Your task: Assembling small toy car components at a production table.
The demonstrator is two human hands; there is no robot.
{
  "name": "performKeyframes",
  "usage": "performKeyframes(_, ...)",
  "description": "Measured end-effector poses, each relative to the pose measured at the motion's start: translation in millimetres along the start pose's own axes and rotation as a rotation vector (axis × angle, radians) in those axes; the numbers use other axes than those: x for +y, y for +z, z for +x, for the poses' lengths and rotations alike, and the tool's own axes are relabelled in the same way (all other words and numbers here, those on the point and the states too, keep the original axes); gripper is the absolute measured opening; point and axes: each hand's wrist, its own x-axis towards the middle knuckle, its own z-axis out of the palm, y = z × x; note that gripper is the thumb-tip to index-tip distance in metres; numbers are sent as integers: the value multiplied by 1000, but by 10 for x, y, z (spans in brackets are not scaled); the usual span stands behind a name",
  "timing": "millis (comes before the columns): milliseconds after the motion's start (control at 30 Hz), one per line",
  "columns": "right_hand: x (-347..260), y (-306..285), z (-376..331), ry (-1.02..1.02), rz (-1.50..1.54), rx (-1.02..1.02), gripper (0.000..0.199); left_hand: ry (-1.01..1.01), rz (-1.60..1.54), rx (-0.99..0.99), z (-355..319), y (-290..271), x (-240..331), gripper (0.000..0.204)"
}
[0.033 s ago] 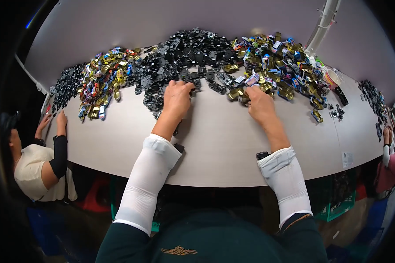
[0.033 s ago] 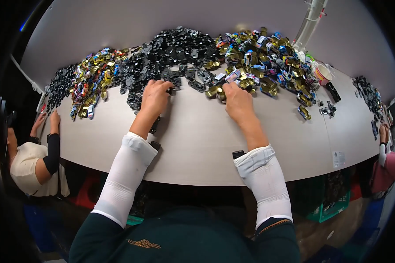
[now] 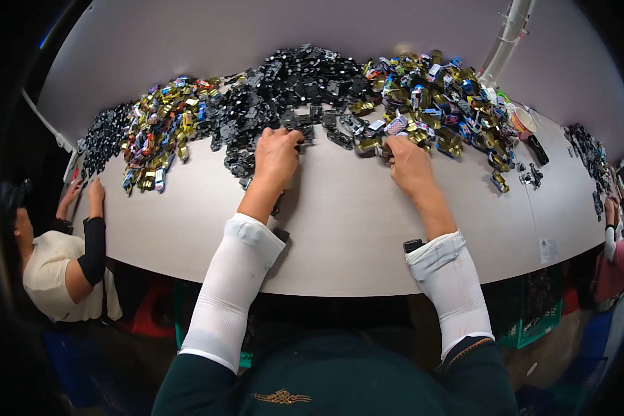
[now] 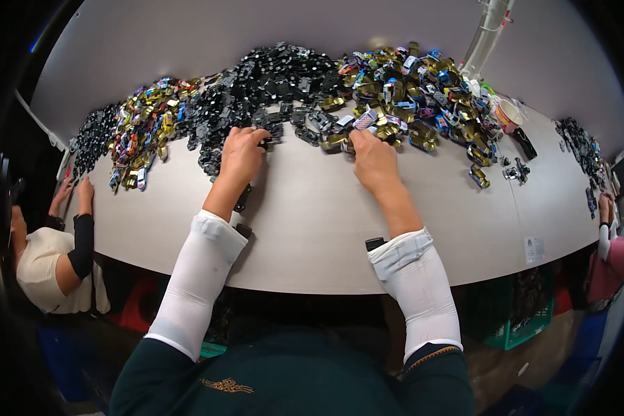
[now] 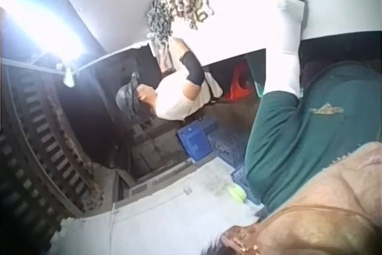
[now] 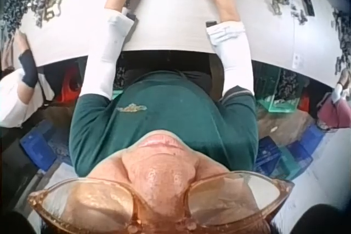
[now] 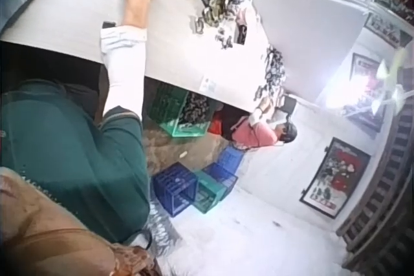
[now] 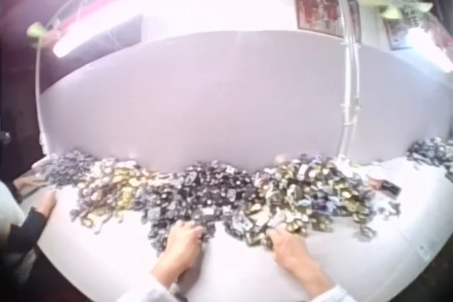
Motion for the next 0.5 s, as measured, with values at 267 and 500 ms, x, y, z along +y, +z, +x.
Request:
performKeyframes(267,-66,-36,43,165,893,64,26,-5,-185,373,2,-1,-10,22)
performKeyframes(500,-266,6,7,259,1170,-135,24,-275,-1241,9,-71,-60,349,22)
